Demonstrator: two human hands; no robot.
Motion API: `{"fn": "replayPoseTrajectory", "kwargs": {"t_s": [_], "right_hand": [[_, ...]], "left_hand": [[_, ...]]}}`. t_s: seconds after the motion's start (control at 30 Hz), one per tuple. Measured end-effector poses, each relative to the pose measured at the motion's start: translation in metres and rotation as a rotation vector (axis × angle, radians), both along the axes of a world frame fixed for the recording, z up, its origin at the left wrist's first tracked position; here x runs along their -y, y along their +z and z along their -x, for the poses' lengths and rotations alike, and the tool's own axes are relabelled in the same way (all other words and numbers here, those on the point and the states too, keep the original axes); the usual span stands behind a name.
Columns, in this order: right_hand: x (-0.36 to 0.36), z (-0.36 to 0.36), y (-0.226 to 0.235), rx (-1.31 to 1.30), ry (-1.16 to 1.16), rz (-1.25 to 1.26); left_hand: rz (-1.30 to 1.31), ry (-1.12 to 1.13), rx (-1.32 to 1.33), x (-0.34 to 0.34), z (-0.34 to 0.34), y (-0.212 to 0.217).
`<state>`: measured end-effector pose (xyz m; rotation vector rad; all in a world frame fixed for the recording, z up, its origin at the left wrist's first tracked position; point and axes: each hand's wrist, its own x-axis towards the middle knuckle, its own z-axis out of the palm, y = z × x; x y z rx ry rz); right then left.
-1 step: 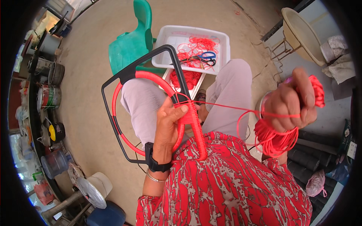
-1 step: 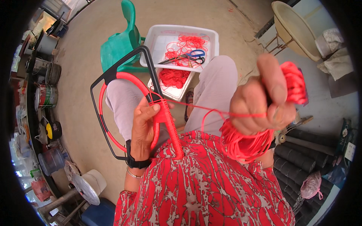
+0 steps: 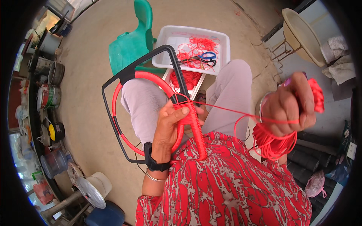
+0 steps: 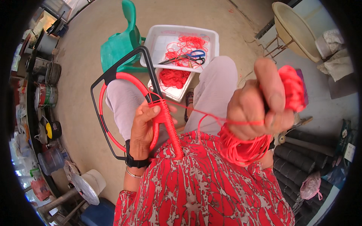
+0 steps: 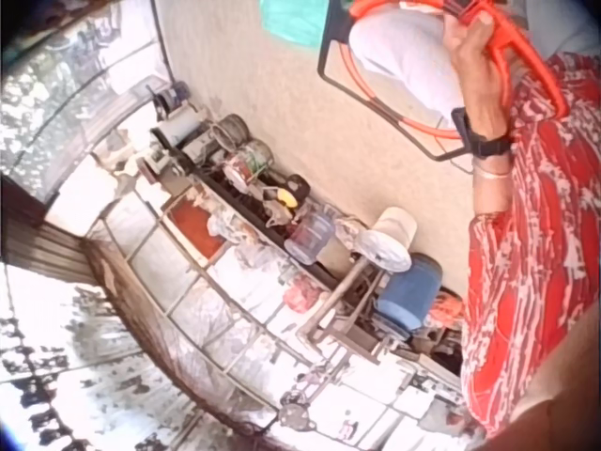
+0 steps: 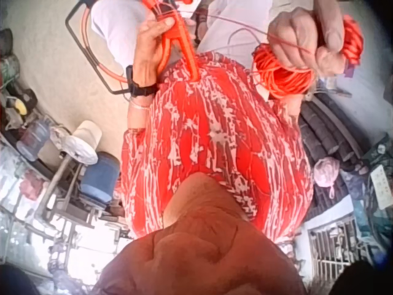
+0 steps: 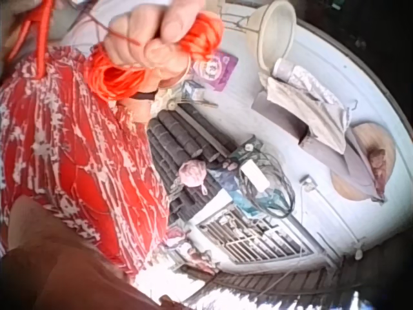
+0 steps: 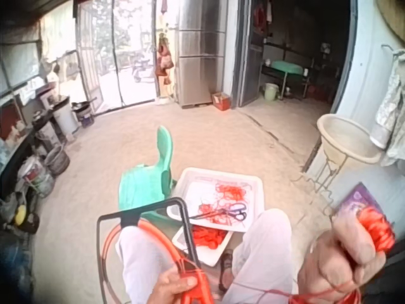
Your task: Wrapping a circular frame with red plastic twine.
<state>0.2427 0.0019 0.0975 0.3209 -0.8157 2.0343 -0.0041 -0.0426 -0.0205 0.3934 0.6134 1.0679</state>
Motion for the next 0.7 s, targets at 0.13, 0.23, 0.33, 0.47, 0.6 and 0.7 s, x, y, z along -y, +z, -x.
{"fn": "replayPoseTrajectory", "kwargs": {"t_s": [0.13, 0.23, 0.33, 0.47, 0.6, 0.7], "right_hand": [[0.003, 0.003, 0.001, 0.006, 0.011, -0.096], [0.005, 0.003, -0.004, 0.015, 0.047, -0.164], [0.013, -0.001, -0.015, 0.106, -0.112, -0.088], [0.022, -0.007, -0.031, 0.536, -0.315, 0.075], [0.009, 0.004, -0.053, 1.477, -0.428, -0.227], [0.002, 0.036, -0.067, 1.452, -0.423, -0.166]], "left_hand": [[0.033, -0.119, 0.144, -0.005, 0.005, 0.001], [0.132, -0.127, 0.113, -0.005, 0.005, -0.007], [0.135, -0.110, 0.138, -0.005, 0.004, -0.011], [0.123, -0.106, 0.105, -0.006, 0.003, -0.010], [0.117, -0.087, 0.057, -0.005, 0.003, -0.009], [0.113, -0.059, 0.025, -0.004, 0.003, -0.003]]}}
